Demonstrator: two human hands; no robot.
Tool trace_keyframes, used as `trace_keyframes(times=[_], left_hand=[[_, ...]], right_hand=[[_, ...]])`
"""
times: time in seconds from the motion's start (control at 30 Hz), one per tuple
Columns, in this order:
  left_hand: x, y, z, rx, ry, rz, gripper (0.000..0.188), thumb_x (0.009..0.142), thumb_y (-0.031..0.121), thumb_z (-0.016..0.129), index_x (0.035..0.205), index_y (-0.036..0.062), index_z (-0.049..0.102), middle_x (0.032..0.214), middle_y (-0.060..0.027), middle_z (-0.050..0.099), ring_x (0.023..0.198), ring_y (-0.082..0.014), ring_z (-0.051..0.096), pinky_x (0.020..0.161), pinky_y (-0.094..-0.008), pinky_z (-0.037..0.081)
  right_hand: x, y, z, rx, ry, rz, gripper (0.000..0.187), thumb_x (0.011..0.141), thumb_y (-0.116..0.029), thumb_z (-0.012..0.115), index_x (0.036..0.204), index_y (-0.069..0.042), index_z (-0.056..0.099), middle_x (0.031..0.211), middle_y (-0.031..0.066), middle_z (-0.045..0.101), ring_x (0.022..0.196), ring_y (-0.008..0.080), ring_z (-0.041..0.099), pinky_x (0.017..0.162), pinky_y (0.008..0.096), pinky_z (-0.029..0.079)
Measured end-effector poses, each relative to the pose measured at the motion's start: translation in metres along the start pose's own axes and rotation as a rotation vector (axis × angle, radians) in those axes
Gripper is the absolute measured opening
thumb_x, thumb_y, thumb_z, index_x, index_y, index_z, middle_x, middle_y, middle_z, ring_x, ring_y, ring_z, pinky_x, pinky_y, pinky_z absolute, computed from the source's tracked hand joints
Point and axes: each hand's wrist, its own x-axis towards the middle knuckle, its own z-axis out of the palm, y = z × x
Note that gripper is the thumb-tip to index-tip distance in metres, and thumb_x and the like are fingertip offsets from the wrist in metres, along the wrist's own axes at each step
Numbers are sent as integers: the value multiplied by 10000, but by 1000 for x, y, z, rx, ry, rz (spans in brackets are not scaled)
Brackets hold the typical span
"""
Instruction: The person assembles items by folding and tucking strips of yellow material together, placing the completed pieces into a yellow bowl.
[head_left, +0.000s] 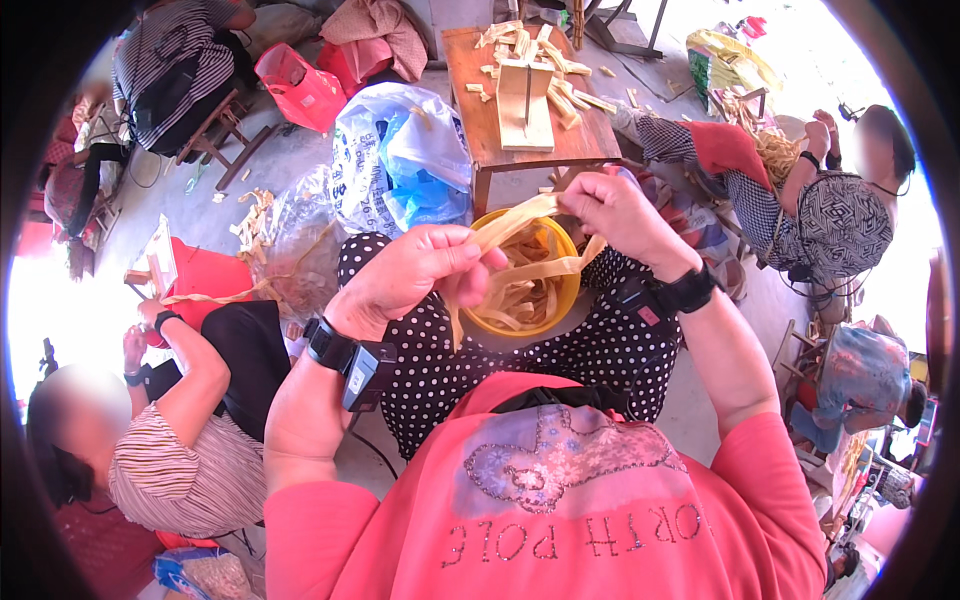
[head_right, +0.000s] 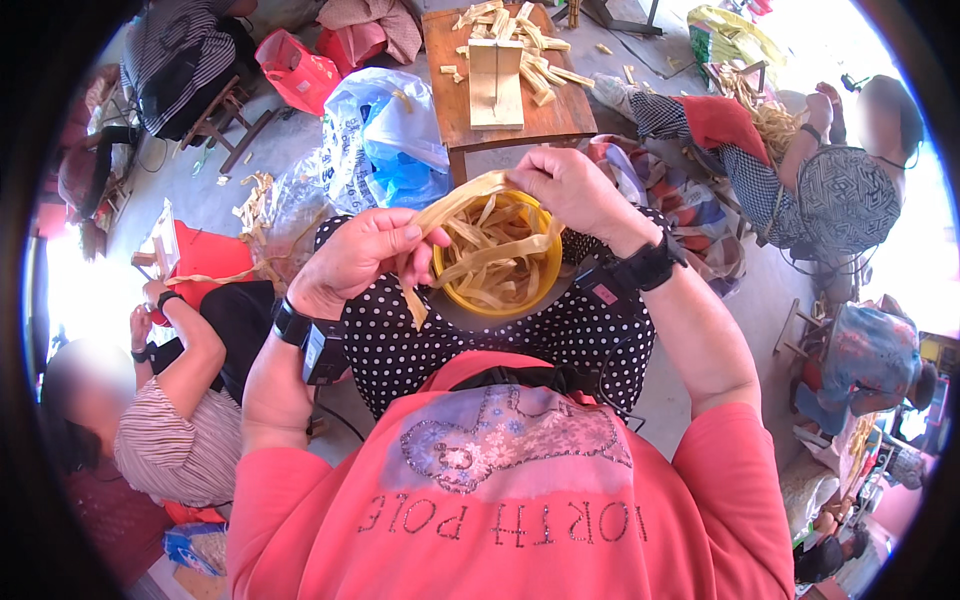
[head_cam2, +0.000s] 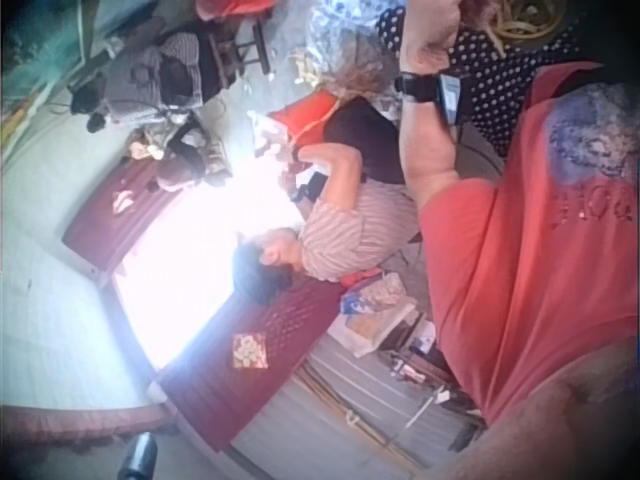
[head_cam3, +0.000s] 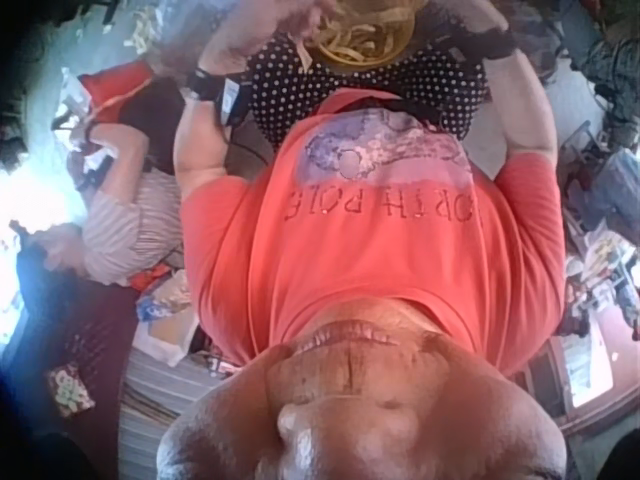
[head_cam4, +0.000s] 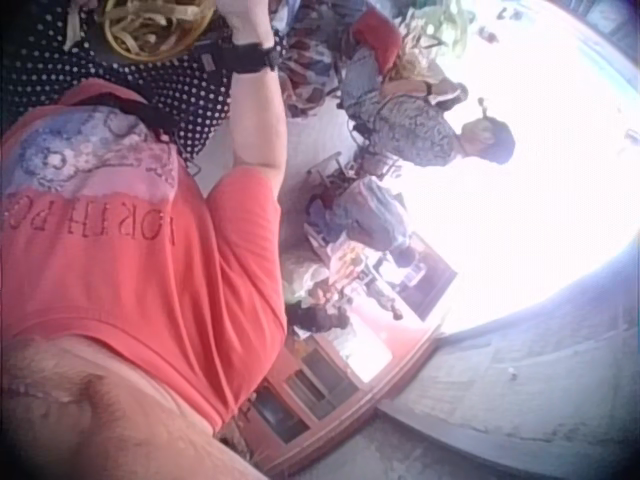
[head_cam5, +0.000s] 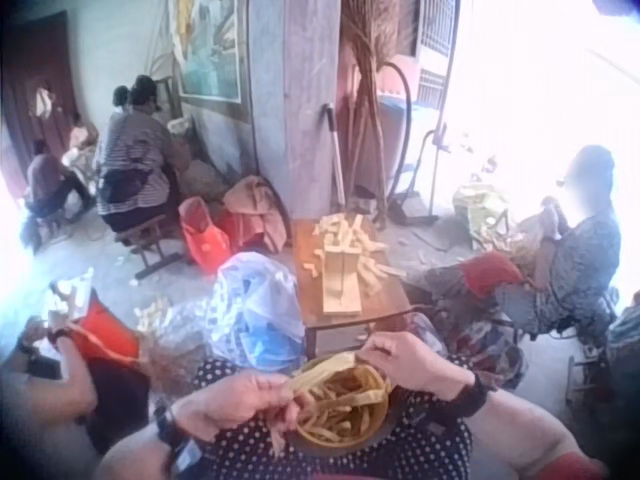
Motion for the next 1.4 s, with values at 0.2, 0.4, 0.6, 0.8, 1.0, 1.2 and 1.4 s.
trace_keyframes(times=[0.2,0.4,0.6,0.8,1.0,1.2,1.4], left_hand=[[34,11,0,-91,3,58,397,1357,358,662,1481,23,836,1078,-6,859,925,-118,809,888,-286,641],[44,5,-19,-146,23,-8,389,1346,297,679,1486,-39,816,1067,-42,849,981,-139,812,957,-323,675],[73,10,-10,-321,87,173,335,1295,178,742,1534,-48,810,1228,-98,885,1142,-205,847,1133,-378,671],[137,4,-22,-416,286,434,395,1198,4,812,1592,-26,829,1555,-186,887,1455,-299,824,1369,-458,567],[174,-6,-50,-134,383,522,273,1186,26,847,1447,-29,905,1429,-144,925,1377,-246,850,1304,-428,604],[185,-27,-72,-579,289,502,246,1235,204,846,1288,-34,880,1186,-133,917,1090,-225,844,1163,-410,641],[164,-17,-60,-306,258,95,317,1303,230,756,1266,-70,851,1064,-123,882,970,-174,817,1040,-299,645]], right_hand=[[16,-43,34,190,-216,-163,464,1251,-273,852,1628,-10,787,1325,98,904,1237,129,788,1133,364,649],[36,-30,1,189,-36,27,238,1271,-221,816,1386,-21,872,1141,-36,850,966,54,724,868,279,633],[55,22,5,332,-81,114,238,1277,-206,799,1429,-30,845,1103,-43,820,918,45,718,797,255,594],[81,48,23,826,-136,296,159,1299,-250,777,1334,-95,767,1015,-58,698,795,39,582,648,241,398],[101,76,9,1078,-228,458,241,1315,-310,758,1244,-81,772,912,-80,617,699,52,474,608,254,334],[115,73,-6,802,-157,428,344,1330,-378,741,1200,-66,800,892,-68,647,704,38,509,630,235,393],[116,100,-22,449,-14,297,318,1317,-307,761,1172,-35,840,869,-48,693,743,66,612,671,278,505]])
